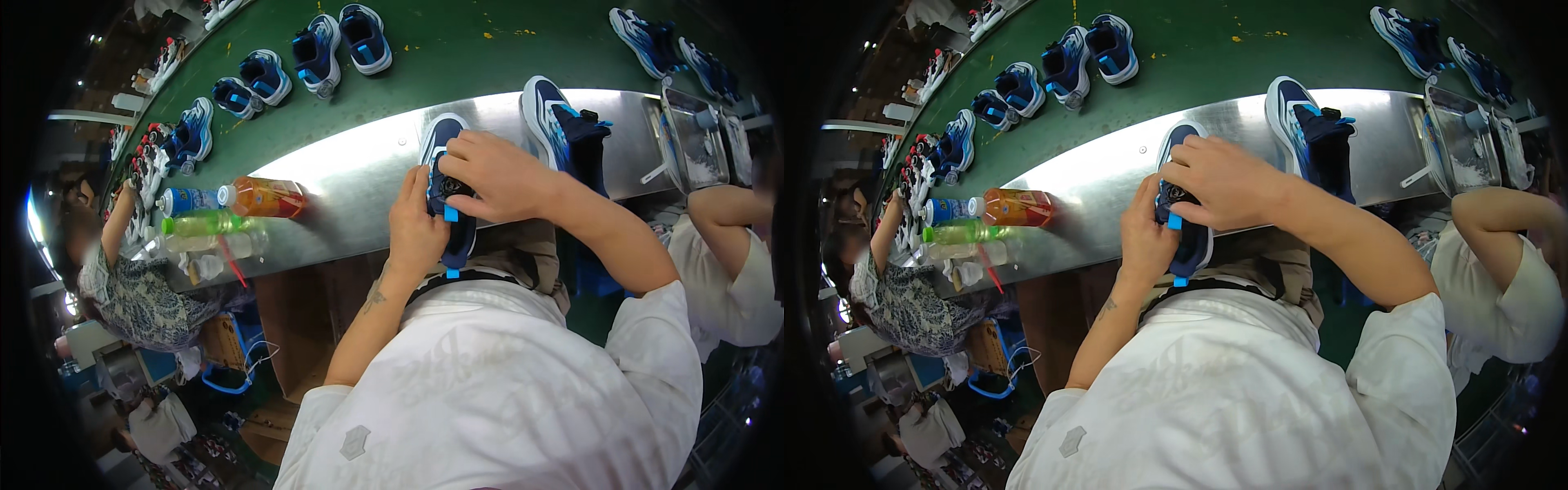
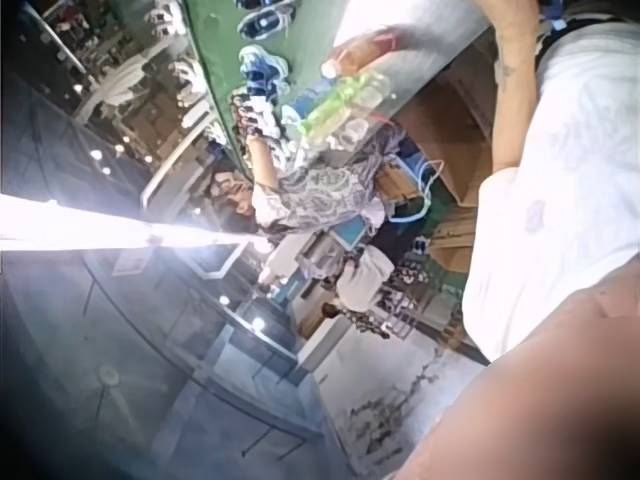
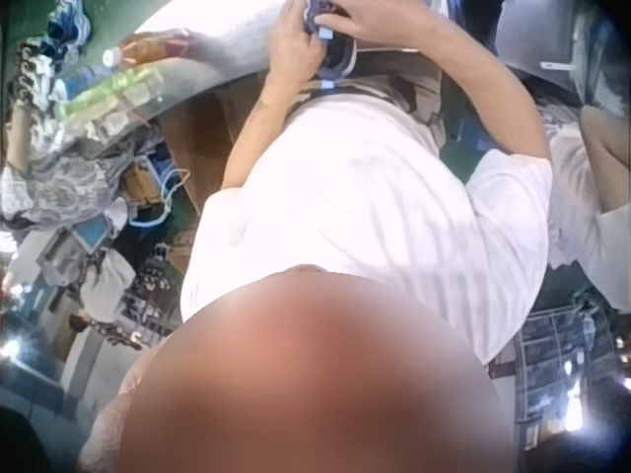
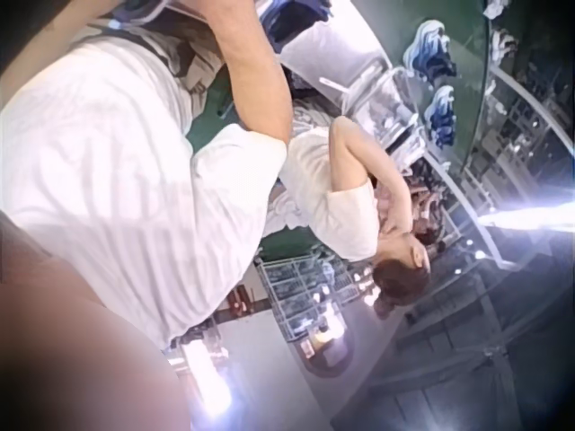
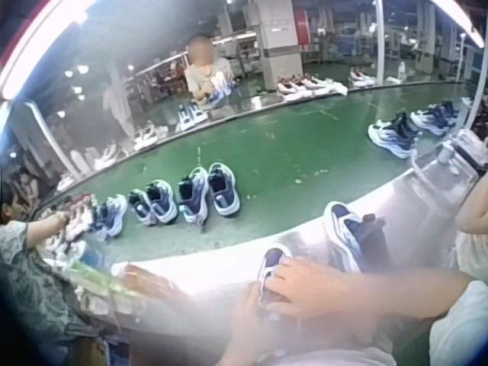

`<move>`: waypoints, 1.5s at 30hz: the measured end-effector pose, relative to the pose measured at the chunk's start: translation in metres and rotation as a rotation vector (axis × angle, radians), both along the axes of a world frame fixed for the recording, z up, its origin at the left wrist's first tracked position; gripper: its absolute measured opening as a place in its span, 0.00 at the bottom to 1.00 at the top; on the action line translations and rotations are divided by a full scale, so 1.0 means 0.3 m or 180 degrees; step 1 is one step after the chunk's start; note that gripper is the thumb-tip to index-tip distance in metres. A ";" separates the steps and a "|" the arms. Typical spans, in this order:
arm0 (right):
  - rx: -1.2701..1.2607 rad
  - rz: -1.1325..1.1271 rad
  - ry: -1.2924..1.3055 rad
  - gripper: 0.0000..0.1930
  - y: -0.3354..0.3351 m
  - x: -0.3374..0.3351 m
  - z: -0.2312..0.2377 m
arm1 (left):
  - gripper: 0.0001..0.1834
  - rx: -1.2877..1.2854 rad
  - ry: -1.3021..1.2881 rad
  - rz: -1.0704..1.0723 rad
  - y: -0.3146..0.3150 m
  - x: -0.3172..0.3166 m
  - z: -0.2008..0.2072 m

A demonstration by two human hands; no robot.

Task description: The person assembles athletic shoes on a factory assembly line. They insert black foam insoles into the shoe uppers and secure blue plastic heel tabs on the back of the shoes. The person handles multiple pairs of shoes, moving them along the metal workbench as they complete each step.

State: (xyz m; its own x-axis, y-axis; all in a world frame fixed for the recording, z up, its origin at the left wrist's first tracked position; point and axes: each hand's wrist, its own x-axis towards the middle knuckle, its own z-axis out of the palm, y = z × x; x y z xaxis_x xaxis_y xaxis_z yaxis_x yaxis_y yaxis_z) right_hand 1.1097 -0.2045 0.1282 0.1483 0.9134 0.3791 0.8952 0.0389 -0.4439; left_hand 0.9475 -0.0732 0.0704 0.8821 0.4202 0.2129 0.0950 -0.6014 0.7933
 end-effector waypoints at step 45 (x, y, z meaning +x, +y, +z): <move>-0.0572 -0.1552 0.0562 0.23 -0.024 -0.072 0.003 | 0.24 0.0293 0.0280 -0.0063 -0.013 0.028 -0.008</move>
